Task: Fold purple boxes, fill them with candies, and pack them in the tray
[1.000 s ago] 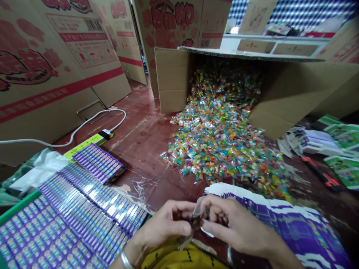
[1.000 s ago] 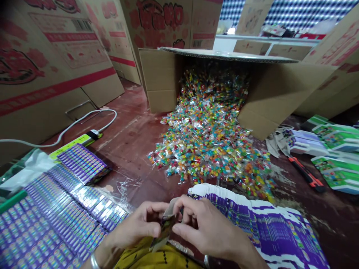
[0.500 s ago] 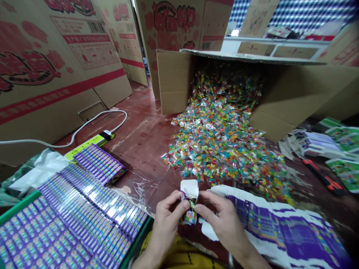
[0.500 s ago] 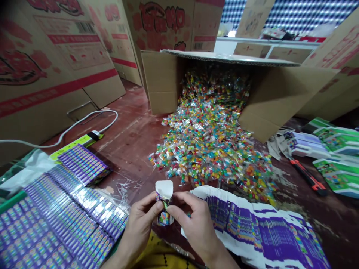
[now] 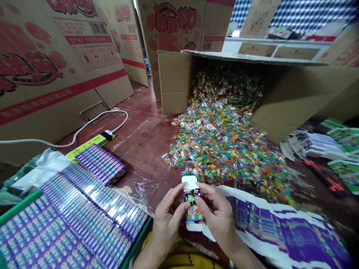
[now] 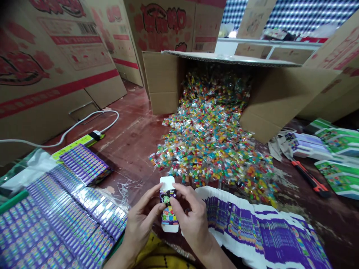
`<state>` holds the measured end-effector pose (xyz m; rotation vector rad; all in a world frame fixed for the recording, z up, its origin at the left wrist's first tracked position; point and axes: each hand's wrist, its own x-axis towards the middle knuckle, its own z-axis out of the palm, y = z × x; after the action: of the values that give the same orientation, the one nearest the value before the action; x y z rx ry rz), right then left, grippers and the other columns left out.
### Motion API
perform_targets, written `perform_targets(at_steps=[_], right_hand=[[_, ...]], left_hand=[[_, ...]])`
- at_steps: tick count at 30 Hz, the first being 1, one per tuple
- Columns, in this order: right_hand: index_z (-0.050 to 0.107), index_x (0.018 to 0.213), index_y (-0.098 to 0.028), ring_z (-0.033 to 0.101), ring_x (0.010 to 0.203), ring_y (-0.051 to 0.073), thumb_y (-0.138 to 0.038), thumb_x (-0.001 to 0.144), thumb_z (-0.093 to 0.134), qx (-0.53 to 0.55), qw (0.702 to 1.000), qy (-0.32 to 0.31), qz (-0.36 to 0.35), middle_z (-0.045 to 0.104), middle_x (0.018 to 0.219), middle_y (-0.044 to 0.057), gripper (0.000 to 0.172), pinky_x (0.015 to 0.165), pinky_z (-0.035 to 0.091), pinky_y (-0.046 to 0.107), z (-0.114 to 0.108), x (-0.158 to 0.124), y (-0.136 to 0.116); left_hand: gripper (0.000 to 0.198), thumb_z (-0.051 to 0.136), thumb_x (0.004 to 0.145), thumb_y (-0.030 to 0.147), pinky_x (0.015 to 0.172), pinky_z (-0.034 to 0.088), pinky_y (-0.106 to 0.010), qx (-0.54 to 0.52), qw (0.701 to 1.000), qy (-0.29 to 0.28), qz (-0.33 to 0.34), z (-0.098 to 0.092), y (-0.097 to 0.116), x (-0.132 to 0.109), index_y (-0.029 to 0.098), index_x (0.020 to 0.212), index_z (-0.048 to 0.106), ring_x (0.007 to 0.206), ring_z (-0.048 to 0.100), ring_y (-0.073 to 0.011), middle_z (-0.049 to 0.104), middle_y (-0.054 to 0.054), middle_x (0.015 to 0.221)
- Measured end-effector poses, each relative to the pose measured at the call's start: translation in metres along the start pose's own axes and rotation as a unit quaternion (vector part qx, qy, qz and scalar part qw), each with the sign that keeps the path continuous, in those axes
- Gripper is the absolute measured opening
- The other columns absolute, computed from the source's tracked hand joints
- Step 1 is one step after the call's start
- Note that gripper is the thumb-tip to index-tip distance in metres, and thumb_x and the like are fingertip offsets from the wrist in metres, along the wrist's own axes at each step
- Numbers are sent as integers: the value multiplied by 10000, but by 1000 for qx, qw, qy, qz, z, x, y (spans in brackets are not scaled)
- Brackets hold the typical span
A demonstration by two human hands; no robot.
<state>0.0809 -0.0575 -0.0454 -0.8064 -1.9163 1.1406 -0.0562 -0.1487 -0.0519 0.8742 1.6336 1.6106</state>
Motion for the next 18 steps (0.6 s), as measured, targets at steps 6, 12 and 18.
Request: perform_targets(at_steps=[6, 12, 18], right_hand=[[620, 902, -230, 650, 955, 194, -204, 945, 567, -1, 1000, -23, -17, 663, 1016, 43, 73, 848, 499, 298, -5, 7, -8], [561, 961, -251, 658, 921, 183, -218, 931, 606, 146, 988, -18, 43, 659, 985, 25, 63, 843, 516, 317, -3, 15, -9], [580, 805, -217, 623, 882, 174, -274, 856, 715, 159, 979, -102, 76, 632, 900, 10, 155, 808, 485, 286, -10, 25, -22]], left_hand=[[207, 634, 915, 280, 795, 516, -252, -7, 993, -113, -25, -7, 11, 1, 239, 1117, 645, 910, 638, -182, 651, -31, 1004], [245, 702, 863, 213, 770, 529, -210, -160, 984, -51, -68, 0, 18, -2, 245, 1066, 568, 883, 672, -142, 677, -6, 987], [284, 775, 784, 177, 684, 522, -186, -165, 982, -33, -86, -2, 16, -1, 208, 991, 584, 775, 668, -120, 680, 0, 897]])
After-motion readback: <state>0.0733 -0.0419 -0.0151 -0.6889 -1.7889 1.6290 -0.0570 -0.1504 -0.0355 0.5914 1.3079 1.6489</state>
